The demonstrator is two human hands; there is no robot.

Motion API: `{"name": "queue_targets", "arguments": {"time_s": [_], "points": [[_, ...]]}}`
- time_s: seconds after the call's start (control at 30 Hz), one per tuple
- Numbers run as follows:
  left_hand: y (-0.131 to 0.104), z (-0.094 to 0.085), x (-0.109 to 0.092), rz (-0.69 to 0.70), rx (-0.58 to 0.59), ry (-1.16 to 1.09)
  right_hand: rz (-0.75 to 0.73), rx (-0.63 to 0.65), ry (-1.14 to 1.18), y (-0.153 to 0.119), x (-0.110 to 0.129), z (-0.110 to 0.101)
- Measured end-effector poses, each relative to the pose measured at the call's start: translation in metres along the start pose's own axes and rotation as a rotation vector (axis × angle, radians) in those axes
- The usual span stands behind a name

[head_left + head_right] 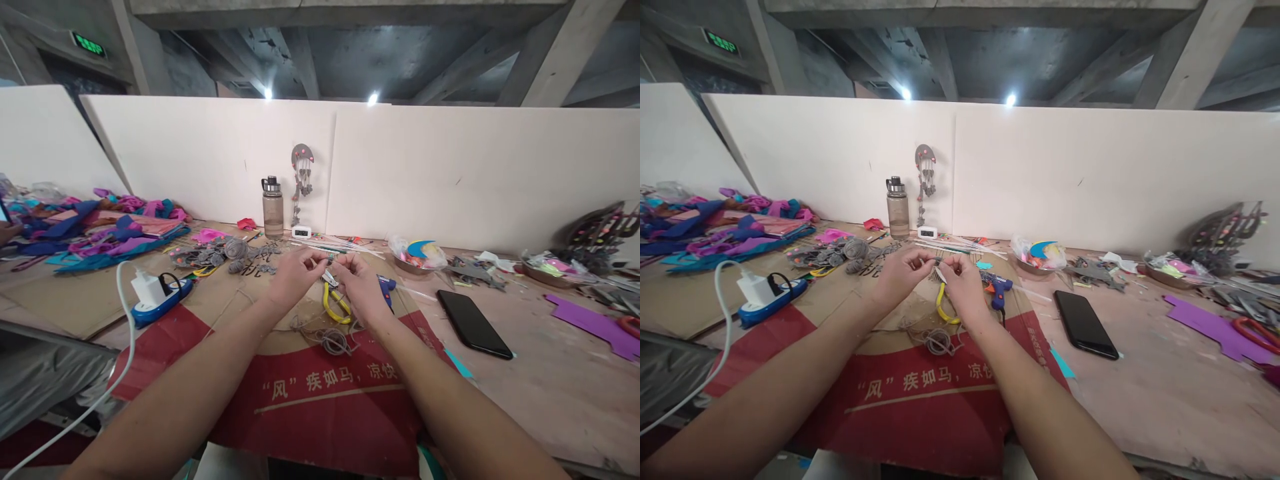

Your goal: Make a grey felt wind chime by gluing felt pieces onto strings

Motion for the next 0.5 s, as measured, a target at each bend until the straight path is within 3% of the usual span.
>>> {"name": "queue_targets", "arguments": {"time_s": [0.23, 0.5], "points": [[-0.002, 0.0, -0.001, -0.108, 0.013, -0.081, -0.082, -0.081, -0.299, -0.001, 0.011, -0.007], [0.0, 0.003, 0.003, -0.146, 0.049, -0.186, -0.113, -0.097, -0.393, -0.002, 0.015, -0.007]]}}
Point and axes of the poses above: each hand's wrist, its own y-axis towards the middle knuckle, its own z-axis out of the palm, x = y × z, the point moved 6 cm from there along y, towards the middle knuckle, and after that the axes turned 8 degrees about -y, right-handed, at the moved point
